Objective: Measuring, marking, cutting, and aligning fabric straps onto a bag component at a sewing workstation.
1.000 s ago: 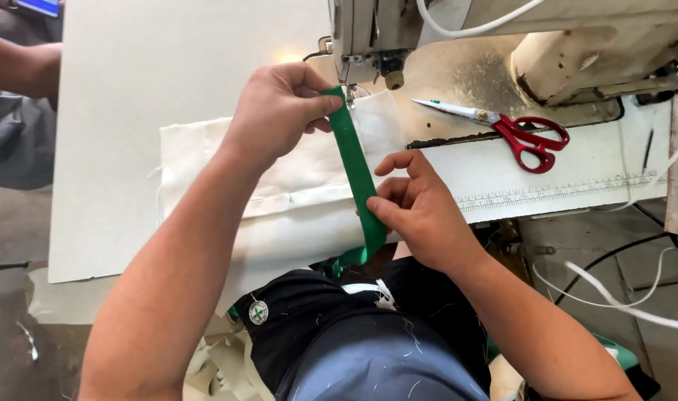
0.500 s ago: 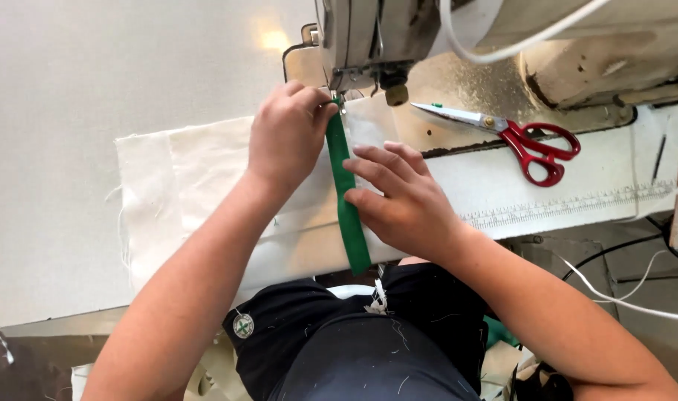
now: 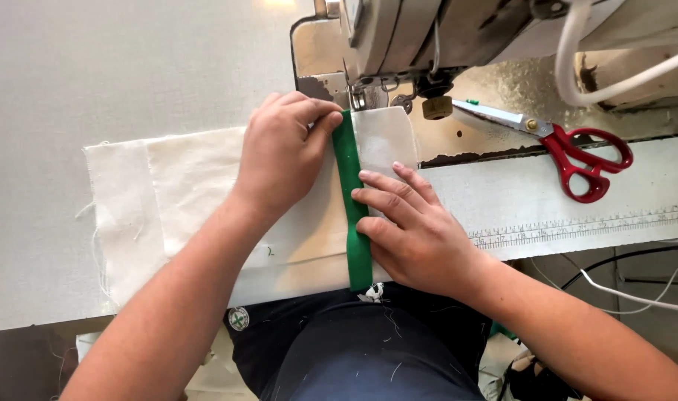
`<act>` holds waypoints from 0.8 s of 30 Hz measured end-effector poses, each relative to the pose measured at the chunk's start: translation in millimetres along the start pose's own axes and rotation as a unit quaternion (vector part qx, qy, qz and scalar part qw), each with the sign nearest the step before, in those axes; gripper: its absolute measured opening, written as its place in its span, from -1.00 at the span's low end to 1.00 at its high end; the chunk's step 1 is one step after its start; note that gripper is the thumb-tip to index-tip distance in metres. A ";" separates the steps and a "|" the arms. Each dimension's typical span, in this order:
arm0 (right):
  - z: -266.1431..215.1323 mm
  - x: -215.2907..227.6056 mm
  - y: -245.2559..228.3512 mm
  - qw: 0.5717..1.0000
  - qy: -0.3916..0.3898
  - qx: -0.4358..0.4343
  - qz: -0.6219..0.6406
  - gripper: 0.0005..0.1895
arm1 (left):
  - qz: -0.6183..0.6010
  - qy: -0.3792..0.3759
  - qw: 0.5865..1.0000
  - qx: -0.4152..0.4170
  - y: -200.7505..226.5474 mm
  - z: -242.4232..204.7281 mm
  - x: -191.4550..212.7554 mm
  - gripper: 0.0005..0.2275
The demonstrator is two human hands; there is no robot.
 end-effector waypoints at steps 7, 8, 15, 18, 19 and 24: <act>-2.4 -2.7 3.8 1.000 -0.008 -0.022 0.004 -0.85 | 0.018 0.006 0.999 0.039 2.0 2.5 -0.4 -0.93; -2.9 -3.3 4.0 1.000 -0.012 -0.021 -0.002 -0.85 | 0.030 0.006 0.999 0.040 2.2 2.3 -0.7 -0.93; -2.1 -4.3 4.5 0.999 -0.021 -0.025 -0.006 -0.84 | 0.076 0.046 0.996 0.010 12.1 0.7 2.3 -0.97; -1.9 -7.8 4.6 0.999 -0.022 -0.025 -0.023 -0.81 | 0.118 0.105 0.984 -0.077 22.5 -5.8 5.2 -0.94; 1.3 -1.1 5.5 0.999 -0.021 -0.026 -0.025 -0.81 | 0.117 0.105 0.984 -0.078 27.0 -4.9 6.0 -0.94; 6.8 -4.3 0.6 0.992 -0.120 0.012 -0.045 -0.79 | 0.232 0.135 0.929 -0.254 69.0 -13.8 1.6 -0.83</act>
Point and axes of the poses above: each hand's wrist, its own z-axis towards the middle knuckle, its own x-axis out of the back of the hand, y = z × x, the point moved 9 cm from there along z, towards the middle knuckle, and after that the axes turned 5 degrees about y, right-handed, at the moved point
